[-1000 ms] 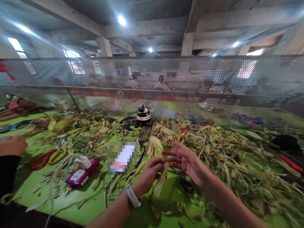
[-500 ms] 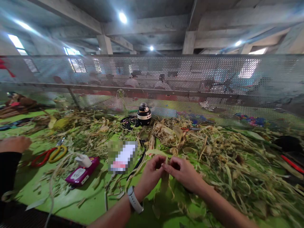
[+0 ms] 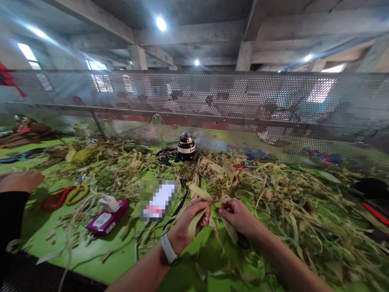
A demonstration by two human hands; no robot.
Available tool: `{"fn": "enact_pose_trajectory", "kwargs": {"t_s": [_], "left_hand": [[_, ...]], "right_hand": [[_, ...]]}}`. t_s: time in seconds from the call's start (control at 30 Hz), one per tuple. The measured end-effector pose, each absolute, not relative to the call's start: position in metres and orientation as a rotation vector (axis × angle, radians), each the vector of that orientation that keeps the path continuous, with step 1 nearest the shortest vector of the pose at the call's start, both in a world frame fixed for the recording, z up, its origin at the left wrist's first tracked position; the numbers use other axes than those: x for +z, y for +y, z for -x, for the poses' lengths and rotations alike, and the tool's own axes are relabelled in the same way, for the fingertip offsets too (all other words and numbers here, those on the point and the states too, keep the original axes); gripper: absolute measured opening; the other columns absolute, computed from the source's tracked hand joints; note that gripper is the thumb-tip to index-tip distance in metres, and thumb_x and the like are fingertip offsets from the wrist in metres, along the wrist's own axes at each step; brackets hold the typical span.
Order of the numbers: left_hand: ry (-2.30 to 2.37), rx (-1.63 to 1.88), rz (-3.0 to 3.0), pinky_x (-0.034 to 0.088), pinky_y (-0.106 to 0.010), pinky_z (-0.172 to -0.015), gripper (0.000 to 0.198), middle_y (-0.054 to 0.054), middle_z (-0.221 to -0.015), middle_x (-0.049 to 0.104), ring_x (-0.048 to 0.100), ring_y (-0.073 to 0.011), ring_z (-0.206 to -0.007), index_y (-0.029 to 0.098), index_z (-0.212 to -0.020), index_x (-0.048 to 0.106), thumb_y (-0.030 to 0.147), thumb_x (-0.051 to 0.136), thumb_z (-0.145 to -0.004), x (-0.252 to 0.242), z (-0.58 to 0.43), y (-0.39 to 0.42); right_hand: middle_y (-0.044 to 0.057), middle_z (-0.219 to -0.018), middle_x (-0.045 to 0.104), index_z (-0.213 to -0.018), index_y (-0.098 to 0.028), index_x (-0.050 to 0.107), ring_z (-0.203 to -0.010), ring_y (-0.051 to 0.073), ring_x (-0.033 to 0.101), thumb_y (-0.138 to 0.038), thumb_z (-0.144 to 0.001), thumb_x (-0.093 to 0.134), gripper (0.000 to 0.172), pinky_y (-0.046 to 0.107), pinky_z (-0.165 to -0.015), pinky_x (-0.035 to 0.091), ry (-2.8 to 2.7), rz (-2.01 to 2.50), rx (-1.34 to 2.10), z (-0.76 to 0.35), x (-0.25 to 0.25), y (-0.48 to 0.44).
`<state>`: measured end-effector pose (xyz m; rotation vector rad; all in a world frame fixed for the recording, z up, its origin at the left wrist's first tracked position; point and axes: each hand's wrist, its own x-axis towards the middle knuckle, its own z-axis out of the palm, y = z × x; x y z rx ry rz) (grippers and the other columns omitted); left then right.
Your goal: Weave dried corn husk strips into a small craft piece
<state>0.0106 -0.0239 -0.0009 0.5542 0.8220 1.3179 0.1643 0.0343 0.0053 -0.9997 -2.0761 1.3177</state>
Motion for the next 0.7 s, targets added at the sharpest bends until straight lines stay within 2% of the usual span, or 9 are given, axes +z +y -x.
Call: {"fn": "enact_pose_trajectory", "kwargs": {"t_s": [0.07, 0.2, 0.43, 0.5, 0.6, 0.67, 0.7], "left_hand": [[0.815, 1.320, -0.578, 0.031, -0.018, -0.040, 0.014, 0.004, -0.045, 0.053, 0.043, -0.0059, -0.038, 0.014, -0.075, 0.064, 0.022, 0.067, -0.064, -0.001, -0.010, -0.024], [0.845, 1.310, -0.599, 0.035, -0.020, -0.044, 0.032, 0.002, -0.051, 0.059, 0.049, -0.0092, -0.044, 0.015, -0.096, 0.065, 0.028, 0.066, -0.067, -0.002, -0.014, -0.027], [0.855, 1.467, -0.518, 0.041, -0.020, -0.056, 0.023, -0.001, -0.067, 0.066, 0.058, -0.0110, -0.061, 0.015, -0.081, 0.066, 0.027, 0.072, -0.063, -0.003, -0.012, -0.024], [0.820, 1.497, -0.489, 0.043, -0.021, -0.060, 0.024, -0.003, -0.072, 0.068, 0.060, -0.0129, -0.068, 0.014, -0.083, 0.065, 0.026, 0.072, -0.063, -0.003, -0.011, -0.022], [0.799, 1.526, -0.440, 0.045, -0.023, -0.063, 0.023, -0.004, -0.080, 0.070, 0.062, -0.0154, -0.075, 0.015, -0.084, 0.065, 0.024, 0.071, -0.064, -0.001, -0.010, -0.020], [0.779, 1.545, -0.416, 0.046, -0.024, -0.066, 0.021, -0.005, -0.082, 0.070, 0.062, -0.0167, -0.079, 0.015, -0.083, 0.065, 0.023, 0.070, -0.065, 0.001, -0.012, -0.020], [0.768, 1.555, -0.410, 0.046, -0.025, -0.069, 0.020, -0.005, -0.082, 0.070, 0.062, -0.0172, -0.081, 0.015, -0.082, 0.065, 0.022, 0.071, -0.064, 0.001, -0.012, -0.020]], "right_hand": [[-0.003, -0.059, 0.055, -0.065, -0.017, 0.053, -0.056, 0.012, 0.050, -0.037, -0.074, 0.059, 0.023, 0.022, -0.053, 0.039, -2.066, 0.980, 1.324, -0.163, 0.006, 0.032], [-0.001, -0.065, 0.059, -0.070, -0.016, 0.056, -0.061, 0.013, 0.053, -0.044, -0.079, 0.055, 0.029, 0.023, -0.057, 0.040, -2.070, 0.841, 1.401, -0.163, 0.012, 0.028], [-0.001, -0.066, 0.059, -0.074, -0.016, 0.056, -0.061, 0.013, 0.052, -0.041, -0.081, 0.052, 0.027, 0.023, -0.056, 0.040, -2.147, 0.898, 1.391, -0.165, 0.002, 0.035], [0.001, -0.071, 0.060, -0.078, -0.016, 0.056, -0.065, 0.015, 0.054, -0.033, -0.081, 0.050, 0.018, 0.026, -0.060, 0.043, -2.219, 0.937, 1.216, -0.164, 0.004, 0.034], [0.008, -0.087, 0.061, -0.086, -0.017, 0.057, -0.082, 0.021, 0.054, -0.023, -0.078, 0.051, 0.011, 0.034, -0.075, 0.042, -2.277, 0.986, 0.612, -0.164, 0.010, 0.025], [0.010, -0.088, 0.059, -0.085, -0.017, 0.057, -0.086, 0.023, 0.053, -0.023, -0.079, 0.051, 0.011, 0.036, -0.078, 0.040, -2.288, 0.951, 0.305, -0.163, 0.012, 0.016], [0.009, -0.086, 0.059, -0.084, -0.018, 0.057, -0.085, 0.023, 0.052, -0.025, -0.080, 0.050, 0.011, 0.035, -0.077, 0.040, -2.316, 0.922, 0.256, -0.161, 0.011, 0.013]]}}
